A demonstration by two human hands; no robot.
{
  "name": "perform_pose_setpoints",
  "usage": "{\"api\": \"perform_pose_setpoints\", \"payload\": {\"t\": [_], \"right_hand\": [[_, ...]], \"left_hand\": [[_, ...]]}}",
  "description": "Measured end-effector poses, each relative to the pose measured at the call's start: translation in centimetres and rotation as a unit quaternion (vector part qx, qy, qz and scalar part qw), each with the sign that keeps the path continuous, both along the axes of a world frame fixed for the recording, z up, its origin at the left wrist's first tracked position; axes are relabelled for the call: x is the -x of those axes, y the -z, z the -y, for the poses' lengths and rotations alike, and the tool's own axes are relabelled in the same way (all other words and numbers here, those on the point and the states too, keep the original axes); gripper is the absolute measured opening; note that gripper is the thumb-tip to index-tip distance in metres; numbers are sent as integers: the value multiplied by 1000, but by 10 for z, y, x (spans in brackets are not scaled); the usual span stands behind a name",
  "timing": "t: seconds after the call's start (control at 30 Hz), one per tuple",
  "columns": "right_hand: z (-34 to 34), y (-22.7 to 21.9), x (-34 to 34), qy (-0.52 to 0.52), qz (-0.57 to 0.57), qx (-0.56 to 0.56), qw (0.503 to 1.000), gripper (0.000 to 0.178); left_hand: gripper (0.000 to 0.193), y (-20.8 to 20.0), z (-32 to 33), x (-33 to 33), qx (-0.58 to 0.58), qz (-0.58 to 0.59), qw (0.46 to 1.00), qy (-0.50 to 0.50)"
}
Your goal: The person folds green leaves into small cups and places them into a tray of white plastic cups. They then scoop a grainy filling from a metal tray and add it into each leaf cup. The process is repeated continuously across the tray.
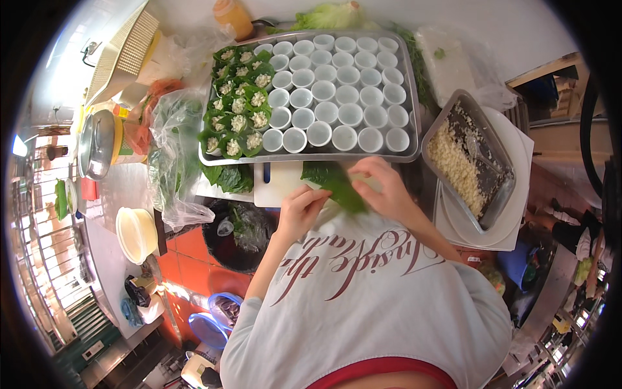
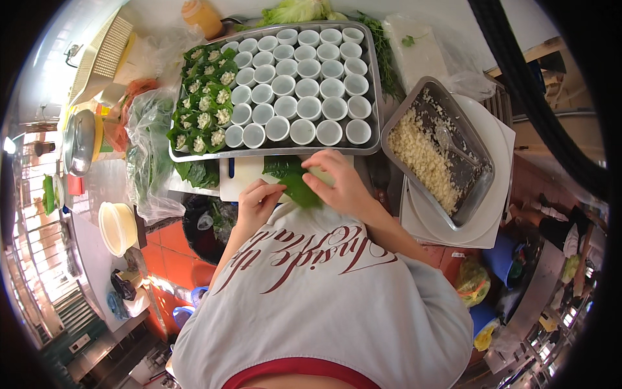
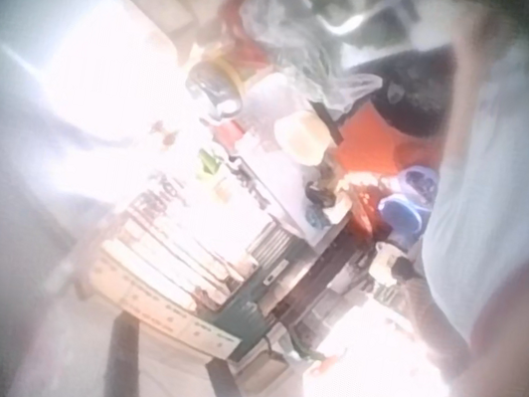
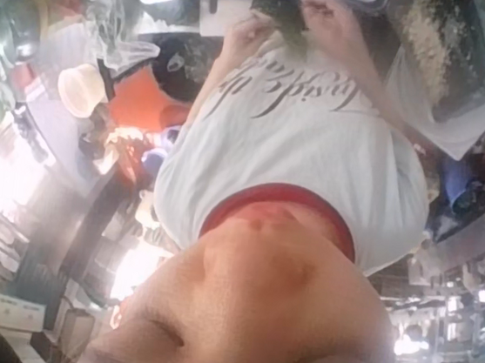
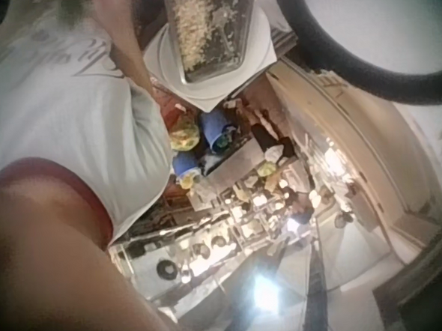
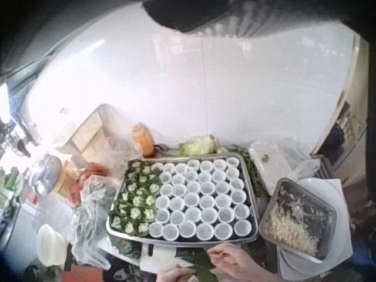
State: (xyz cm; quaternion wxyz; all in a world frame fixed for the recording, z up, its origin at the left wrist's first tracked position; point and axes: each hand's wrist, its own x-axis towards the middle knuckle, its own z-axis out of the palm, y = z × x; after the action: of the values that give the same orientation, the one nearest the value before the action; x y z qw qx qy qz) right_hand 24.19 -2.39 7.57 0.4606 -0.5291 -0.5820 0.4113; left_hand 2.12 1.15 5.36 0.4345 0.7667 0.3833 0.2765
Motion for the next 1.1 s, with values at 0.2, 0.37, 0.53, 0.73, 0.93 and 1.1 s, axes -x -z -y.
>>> {"api": "perform_pose_setpoints", "payload": {"t": [0.2,0.37,0.53,0.73,0.93,1.1], "right_hand": [[-9,-2,-15,-117,-266,253,923,27],[-16,-10,-16,-45,-231,203,951,18],[-12,-9,-15,54,-276,180,943,19],[0,1,-5,54,-23,11,998,34],[0,-3,-7,6,248,-153,956,31],[-3,-14,-25,27,173,-83,981,19]], "left_hand": [[17,-14,-6,-17,181,182,963,75],[44,-30,-14,-46,386,401,829,53],[34,-23,-7,-50,445,334,823,-114],[26,-22,-9,-57,472,395,767,-181],[24,-12,-4,-66,254,204,936,-135],[26,-26,-11,-72,-97,-22,993,57]]}}
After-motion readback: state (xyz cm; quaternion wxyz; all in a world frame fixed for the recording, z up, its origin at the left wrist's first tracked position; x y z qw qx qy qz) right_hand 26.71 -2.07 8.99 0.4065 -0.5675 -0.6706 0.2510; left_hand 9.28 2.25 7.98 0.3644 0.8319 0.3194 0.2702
